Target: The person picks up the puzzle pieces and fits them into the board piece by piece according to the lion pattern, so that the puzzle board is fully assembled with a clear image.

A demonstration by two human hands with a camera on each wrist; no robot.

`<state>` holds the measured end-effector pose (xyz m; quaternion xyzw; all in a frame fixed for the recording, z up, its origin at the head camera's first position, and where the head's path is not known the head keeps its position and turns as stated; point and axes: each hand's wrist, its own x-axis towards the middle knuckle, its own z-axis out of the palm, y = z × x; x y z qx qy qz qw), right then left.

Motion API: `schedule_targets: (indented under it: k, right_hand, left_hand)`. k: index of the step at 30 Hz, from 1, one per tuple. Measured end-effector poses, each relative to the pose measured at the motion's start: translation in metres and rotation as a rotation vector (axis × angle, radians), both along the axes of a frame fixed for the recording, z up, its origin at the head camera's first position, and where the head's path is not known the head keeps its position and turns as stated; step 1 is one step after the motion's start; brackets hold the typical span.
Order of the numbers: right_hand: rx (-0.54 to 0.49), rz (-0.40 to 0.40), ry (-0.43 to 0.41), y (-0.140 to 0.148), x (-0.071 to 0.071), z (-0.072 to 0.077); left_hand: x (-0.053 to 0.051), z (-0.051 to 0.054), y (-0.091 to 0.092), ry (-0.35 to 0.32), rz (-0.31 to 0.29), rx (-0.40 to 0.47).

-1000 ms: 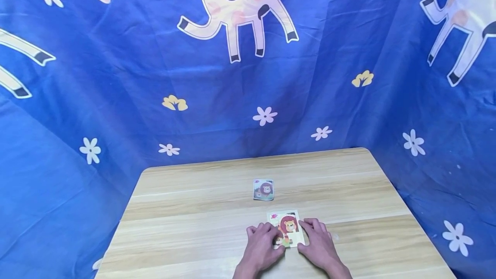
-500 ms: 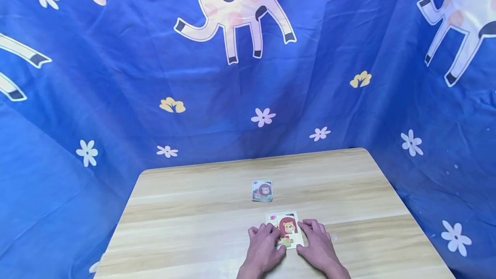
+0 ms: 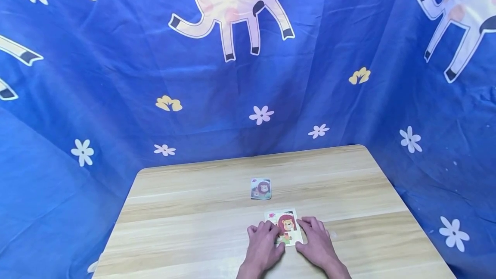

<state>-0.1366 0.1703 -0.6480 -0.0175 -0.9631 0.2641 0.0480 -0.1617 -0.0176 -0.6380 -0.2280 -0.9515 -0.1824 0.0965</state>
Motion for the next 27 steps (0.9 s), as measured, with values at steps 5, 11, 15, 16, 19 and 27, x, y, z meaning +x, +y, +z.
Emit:
schedule_targets:
  k: [5,11,15,16,19,27]
  right_hand:
    - [-0.004,-0.004,-0.019,-0.0001,-0.0012,-0.0014]
    - [-0.008,-0.004,-0.021,-0.0006,-0.0012,-0.0016]
    - [-0.015,-0.003,-0.029,0.0001,-0.0005,-0.0004]
    - [-0.014,-0.001,-0.021,0.0001,-0.0005,-0.0002]
    - [-0.011,0.003,-0.006,-0.0002,-0.0005,0.0005]
    - [-0.008,0.002,-0.027,-0.0006,-0.0006,0.0015]
  left_hand:
    - [0.0006,0.0001,0.0017,0.011,0.014,0.005]
    - [0.0022,-0.0002,0.0034,0.045,0.033,0.026]
    - [0.002,0.0001,0.0024,0.044,0.022,0.024]
    - [0.0019,0.0003,0.0021,0.041,0.02,0.023]
    - [0.0018,0.0013,0.0021,0.033,0.023,0.011]
    - [0.0021,0.0033,0.0035,0.007,0.022,0.014]
